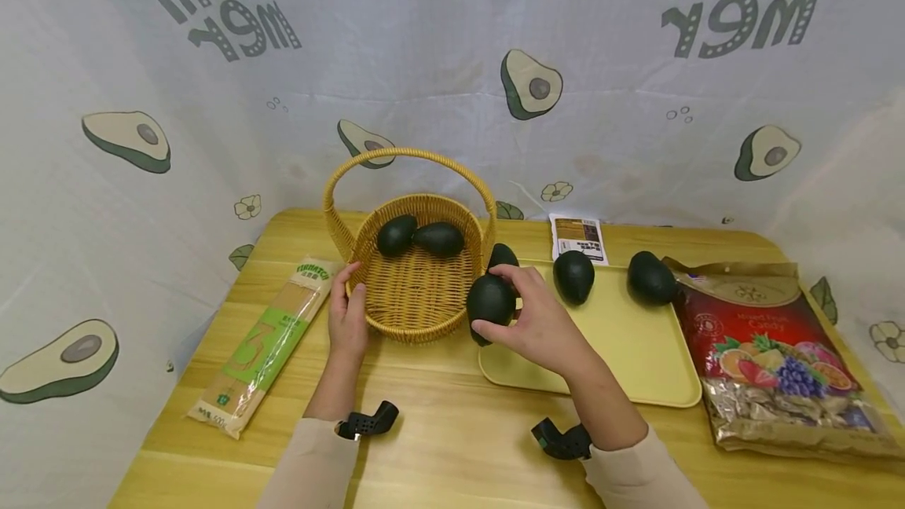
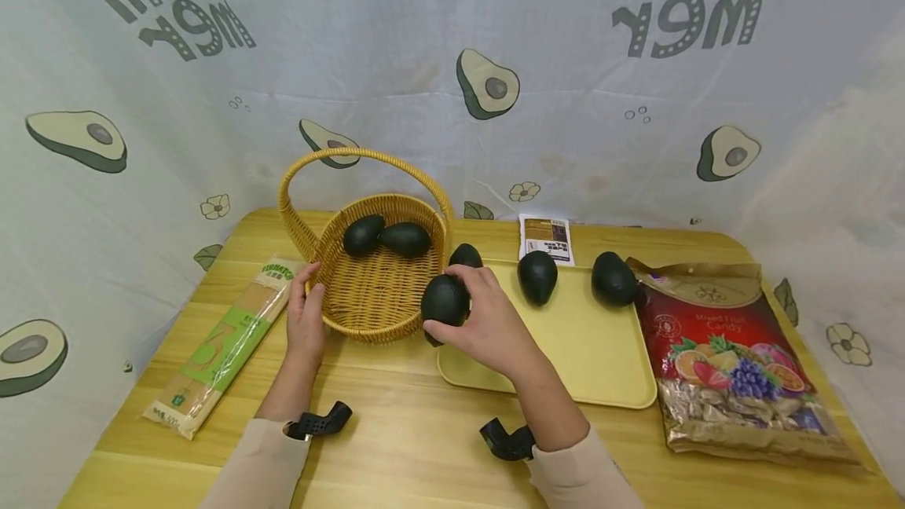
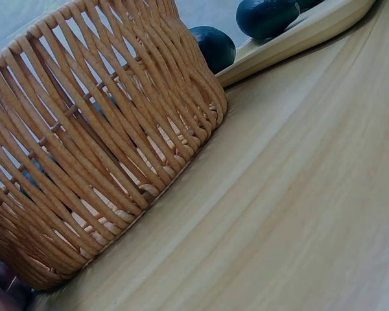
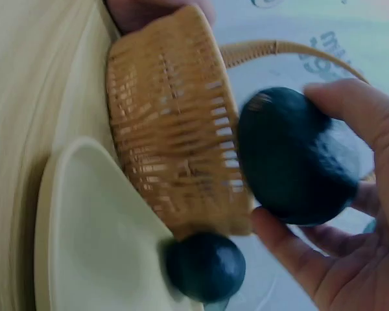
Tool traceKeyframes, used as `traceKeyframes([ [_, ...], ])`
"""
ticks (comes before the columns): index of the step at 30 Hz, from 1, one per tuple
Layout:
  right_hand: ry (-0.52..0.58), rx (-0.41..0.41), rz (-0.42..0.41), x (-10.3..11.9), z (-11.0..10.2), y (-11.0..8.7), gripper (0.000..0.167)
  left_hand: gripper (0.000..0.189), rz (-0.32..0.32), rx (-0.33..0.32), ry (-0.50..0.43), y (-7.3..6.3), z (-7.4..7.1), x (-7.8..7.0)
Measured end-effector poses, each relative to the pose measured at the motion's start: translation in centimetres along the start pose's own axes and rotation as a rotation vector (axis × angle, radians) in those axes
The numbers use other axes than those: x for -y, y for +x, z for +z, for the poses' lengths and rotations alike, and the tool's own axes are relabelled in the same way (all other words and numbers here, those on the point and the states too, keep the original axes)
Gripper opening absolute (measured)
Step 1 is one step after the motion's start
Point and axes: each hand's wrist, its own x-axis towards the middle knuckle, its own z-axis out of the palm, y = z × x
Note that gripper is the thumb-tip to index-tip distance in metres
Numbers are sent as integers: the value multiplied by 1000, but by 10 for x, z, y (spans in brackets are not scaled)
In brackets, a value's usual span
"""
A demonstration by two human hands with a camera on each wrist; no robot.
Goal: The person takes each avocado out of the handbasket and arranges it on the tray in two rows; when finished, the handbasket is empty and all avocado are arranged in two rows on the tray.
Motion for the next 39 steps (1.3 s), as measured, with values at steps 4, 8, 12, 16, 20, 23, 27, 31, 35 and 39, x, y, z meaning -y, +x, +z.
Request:
traceKeyframes([
  [4,-47,55,39,-9,-3,-2,75,42,-9,6,-6,-1,0,-2],
  [8,-71,98,65,-15,-5,-1,78,42,-11,12,-5,-2,0,-3],
  [12,-88,132,87,-21,-7,0,79,42,-2,10,0,-2,0,-2],
  [16,-122,167,94,-24,-8,2,77,42,-6,-1,2,-1,0,-2],
  [20,-144,215,104,-27,-6,4,76,42,-10,1,-8,-1,0,-1],
  [23,-143,246,104,-29,-4,5,71,42,-3,4,-15,0,0,0],
  [27,-141,261,96,-30,-2,5,61,42,7,2,-20,0,1,0],
  [31,-143,263,97,-31,-3,5,58,42,4,4,-24,0,1,0],
  [35,-145,278,104,-32,-3,5,58,42,-3,2,-19,0,1,1],
  [39,-149,299,109,-32,-4,4,56,43,-7,0,-15,0,0,1],
])
